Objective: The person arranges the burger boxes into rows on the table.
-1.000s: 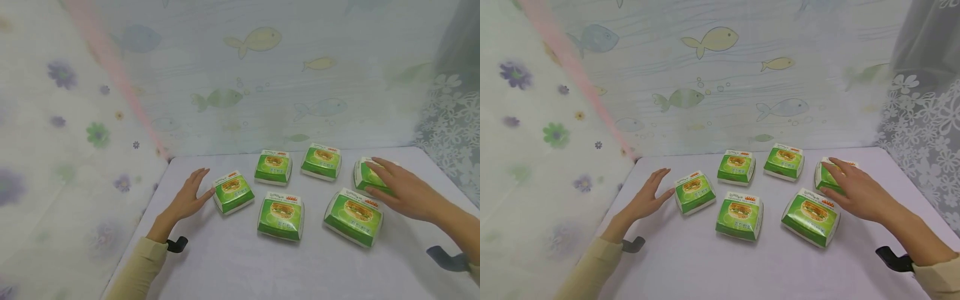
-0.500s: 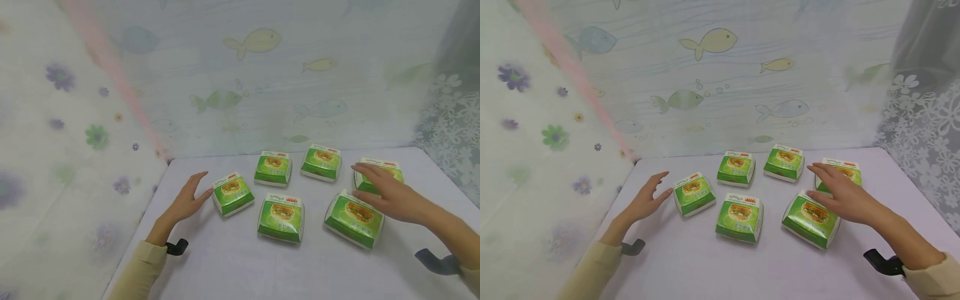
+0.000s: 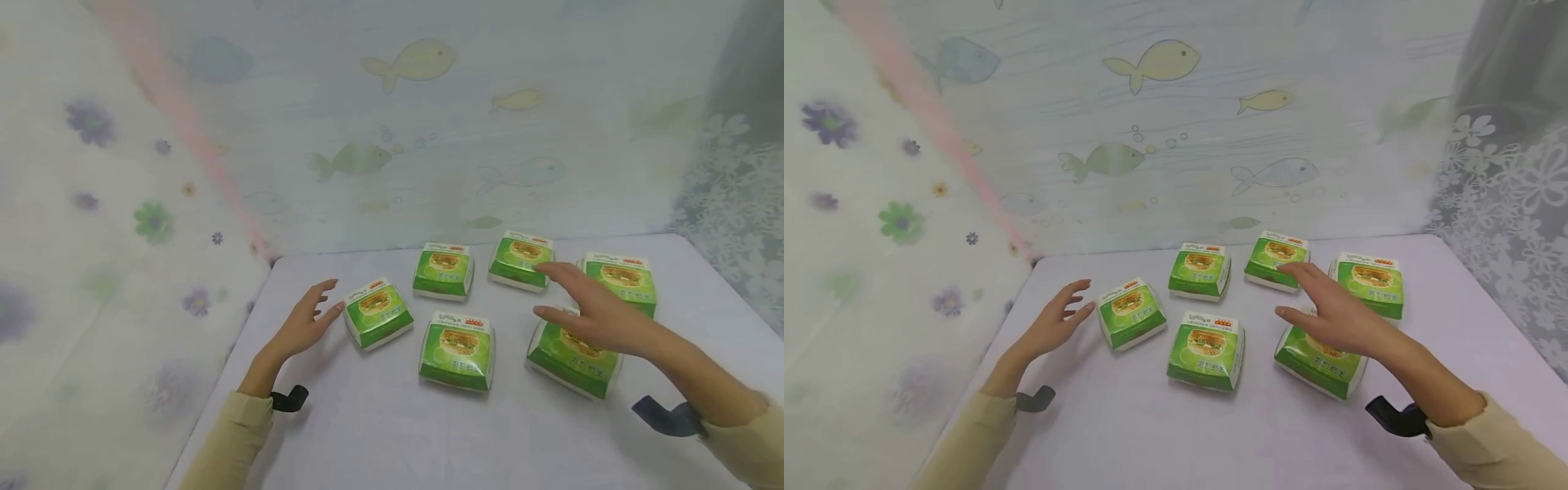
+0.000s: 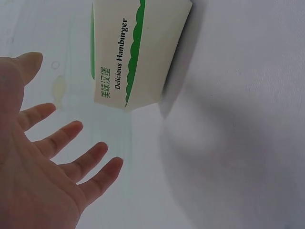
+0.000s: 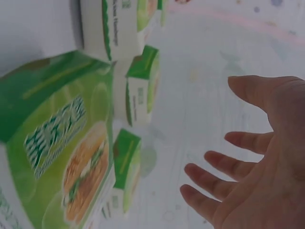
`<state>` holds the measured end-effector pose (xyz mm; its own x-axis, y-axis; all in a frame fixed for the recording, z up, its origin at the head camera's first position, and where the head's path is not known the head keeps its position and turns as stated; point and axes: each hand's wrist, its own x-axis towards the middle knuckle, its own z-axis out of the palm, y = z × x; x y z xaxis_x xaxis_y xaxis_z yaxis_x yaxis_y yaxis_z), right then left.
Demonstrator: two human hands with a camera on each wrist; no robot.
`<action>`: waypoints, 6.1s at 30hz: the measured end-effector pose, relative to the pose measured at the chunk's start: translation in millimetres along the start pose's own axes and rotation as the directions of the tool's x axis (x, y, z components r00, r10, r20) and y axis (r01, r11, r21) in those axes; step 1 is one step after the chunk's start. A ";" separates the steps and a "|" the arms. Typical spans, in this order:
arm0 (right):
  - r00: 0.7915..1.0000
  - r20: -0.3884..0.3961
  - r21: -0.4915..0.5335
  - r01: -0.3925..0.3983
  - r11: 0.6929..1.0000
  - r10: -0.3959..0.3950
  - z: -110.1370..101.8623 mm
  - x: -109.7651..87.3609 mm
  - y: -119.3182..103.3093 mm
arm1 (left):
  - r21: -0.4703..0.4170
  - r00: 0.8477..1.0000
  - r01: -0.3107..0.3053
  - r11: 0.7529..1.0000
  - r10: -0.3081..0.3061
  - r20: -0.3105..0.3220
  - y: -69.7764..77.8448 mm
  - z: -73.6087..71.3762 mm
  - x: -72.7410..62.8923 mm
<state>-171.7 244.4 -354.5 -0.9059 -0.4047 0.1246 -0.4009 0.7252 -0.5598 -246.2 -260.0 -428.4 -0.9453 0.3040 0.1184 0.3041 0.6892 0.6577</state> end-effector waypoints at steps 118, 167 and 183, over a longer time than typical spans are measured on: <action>0.926 0.290 0.004 -0.254 0.967 0.242 131.4 156.0 -119.6 | -0.104 0.949 0.262 0.959 -0.236 0.209 4.5 7.3 30.9; 0.927 0.331 0.084 -0.214 0.973 0.175 146.1 147.0 -120.5 | -0.145 0.916 0.312 0.939 -0.257 0.307 5.9 10.0 58.2; 0.922 0.301 0.059 -0.273 0.960 0.243 147.0 163.9 -111.5 | -0.179 0.919 0.326 0.928 -0.267 0.288 6.9 16.1 35.1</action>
<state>-255.4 15.3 -392.1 -0.8917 -0.3646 -0.2684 -0.1298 0.7737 -0.6201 -275.4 -234.0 -431.7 -0.9163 0.2851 -0.2813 -0.0471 0.6208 0.7826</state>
